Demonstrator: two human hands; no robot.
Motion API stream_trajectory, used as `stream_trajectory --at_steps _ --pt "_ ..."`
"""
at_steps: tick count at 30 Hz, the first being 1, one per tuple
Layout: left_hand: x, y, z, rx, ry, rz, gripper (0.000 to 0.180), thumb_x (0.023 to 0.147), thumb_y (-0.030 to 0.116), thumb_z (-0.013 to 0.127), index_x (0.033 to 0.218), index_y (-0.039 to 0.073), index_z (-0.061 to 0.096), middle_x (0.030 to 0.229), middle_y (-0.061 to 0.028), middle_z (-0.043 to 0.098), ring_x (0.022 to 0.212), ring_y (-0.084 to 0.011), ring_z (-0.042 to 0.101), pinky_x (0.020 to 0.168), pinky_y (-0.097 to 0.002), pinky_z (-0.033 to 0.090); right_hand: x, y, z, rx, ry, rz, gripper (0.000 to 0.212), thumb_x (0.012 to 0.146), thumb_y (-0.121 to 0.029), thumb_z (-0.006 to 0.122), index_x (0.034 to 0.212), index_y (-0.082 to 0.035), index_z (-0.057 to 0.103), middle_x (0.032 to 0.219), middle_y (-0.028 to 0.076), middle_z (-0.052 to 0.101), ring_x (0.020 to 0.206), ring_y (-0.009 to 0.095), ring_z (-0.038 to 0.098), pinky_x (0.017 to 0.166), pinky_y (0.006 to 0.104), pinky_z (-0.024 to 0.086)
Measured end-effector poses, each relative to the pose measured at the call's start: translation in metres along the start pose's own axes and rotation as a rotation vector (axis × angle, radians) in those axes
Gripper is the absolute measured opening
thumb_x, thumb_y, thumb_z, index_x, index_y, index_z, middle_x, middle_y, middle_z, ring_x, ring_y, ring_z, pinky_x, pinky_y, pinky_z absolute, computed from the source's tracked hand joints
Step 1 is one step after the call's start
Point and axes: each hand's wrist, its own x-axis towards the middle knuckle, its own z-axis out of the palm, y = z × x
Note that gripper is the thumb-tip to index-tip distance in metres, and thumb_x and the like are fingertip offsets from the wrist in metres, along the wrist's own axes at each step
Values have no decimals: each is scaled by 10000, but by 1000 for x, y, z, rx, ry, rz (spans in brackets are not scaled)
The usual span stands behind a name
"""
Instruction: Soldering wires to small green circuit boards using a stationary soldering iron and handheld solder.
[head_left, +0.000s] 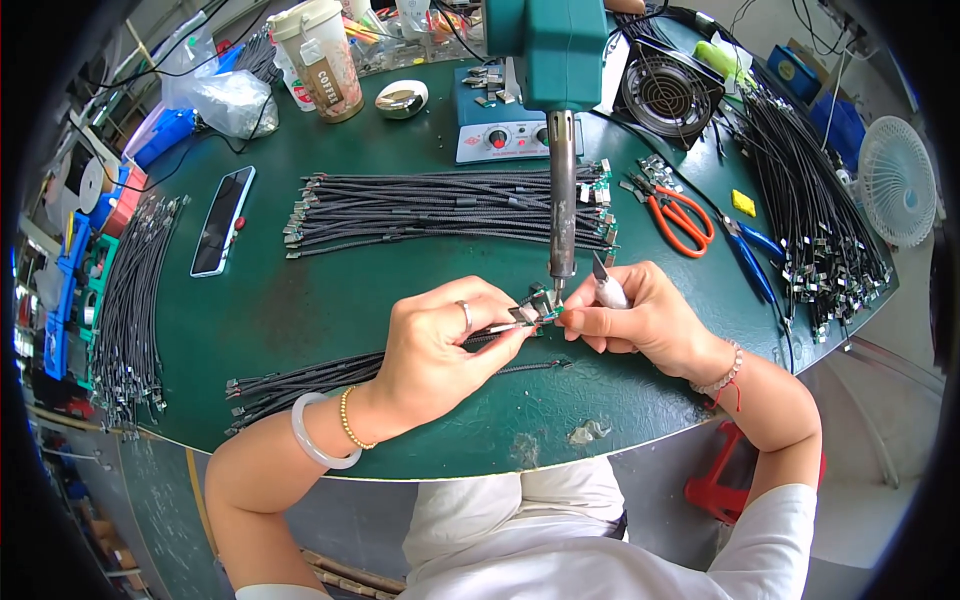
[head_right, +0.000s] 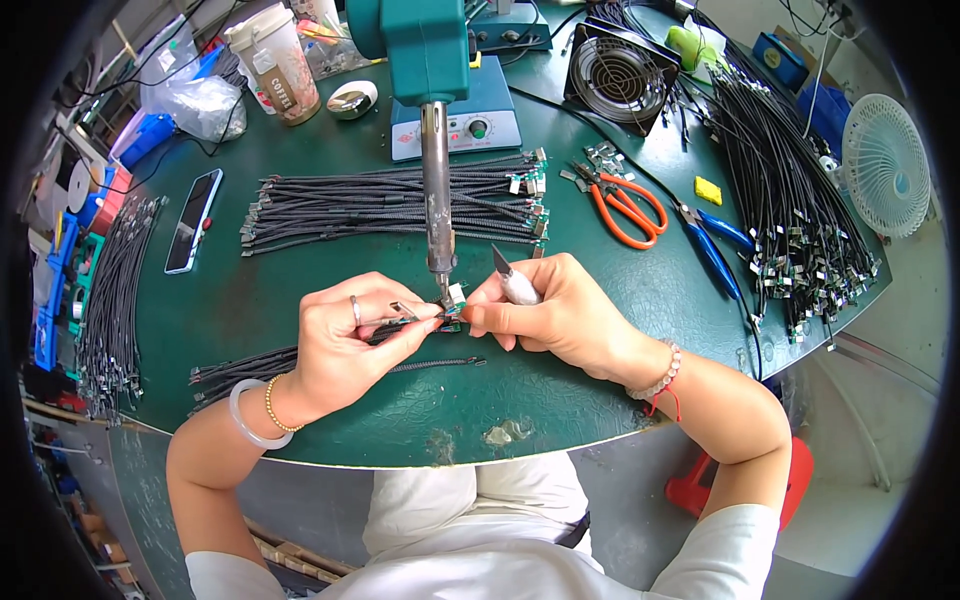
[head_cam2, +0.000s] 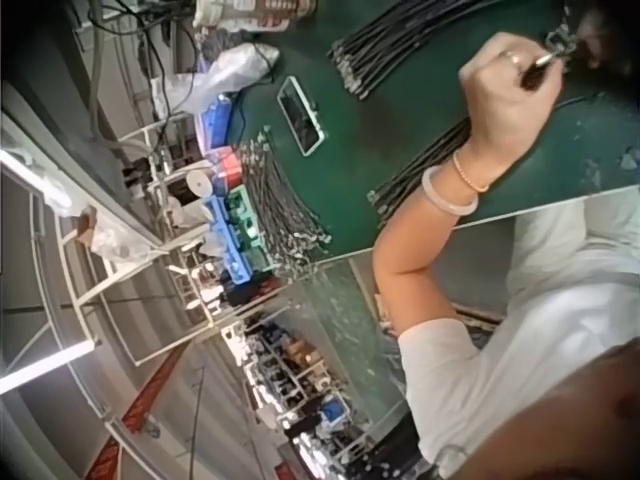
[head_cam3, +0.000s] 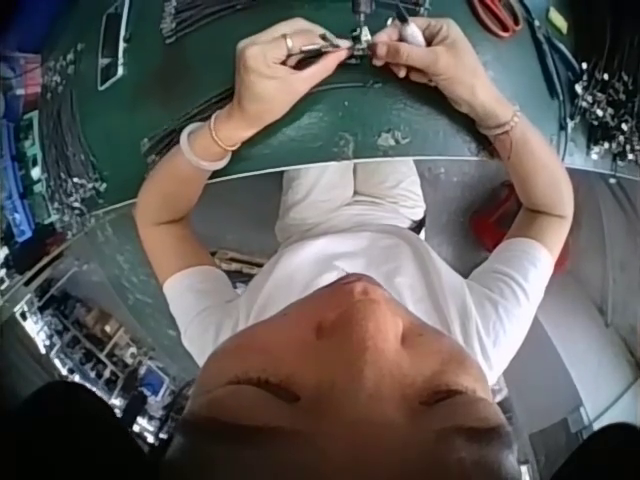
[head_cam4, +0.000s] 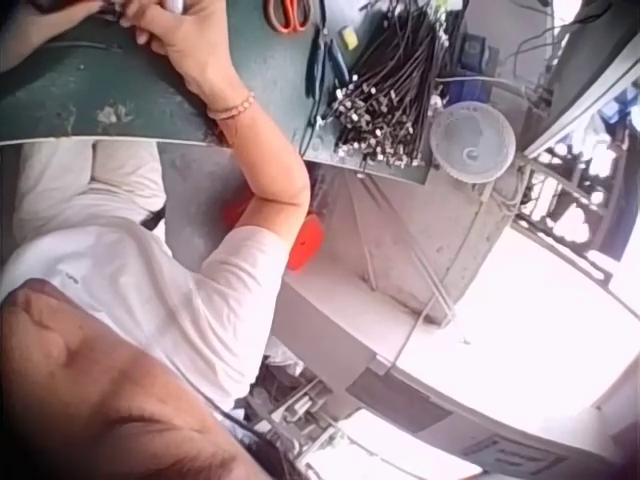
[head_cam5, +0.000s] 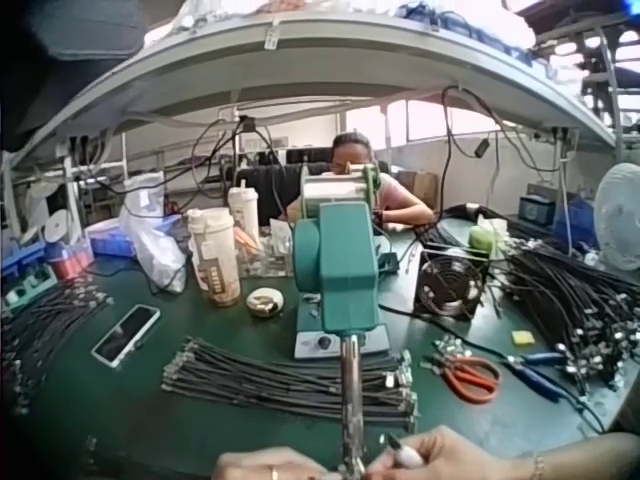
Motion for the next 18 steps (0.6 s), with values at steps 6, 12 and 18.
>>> stream_trajectory --at_steps 6,12,18 --pt "0 10 -5 -39 14 106 203 673 -102 633 849 -4 656 784 -82 606 637 -109 590 561 -206 495 -7 -7 4 63 -27 -8 160 764 -166 663 797 -20 606 719 71 610 512 45 477 381 162 261" --pt "0 17 -9 -64 -19 123 252 671 -109 622 890 10 658 799 -75 596 671 -111 584 563 -201 487 -11 -12 5 67 -35 -12 161 766 -168 661 800 -20 608 715 76 609 506 47 472 379 164 257" --pt "1 23 -11 -58 -22 143 267 673 -122 603 900 9 656 804 -75 586 685 -114 579 566 -204 480 -15 -15 6 88 -48 2 153 770 -160 656 799 -19 607 711 78 605 502 46 465 378 168 250"
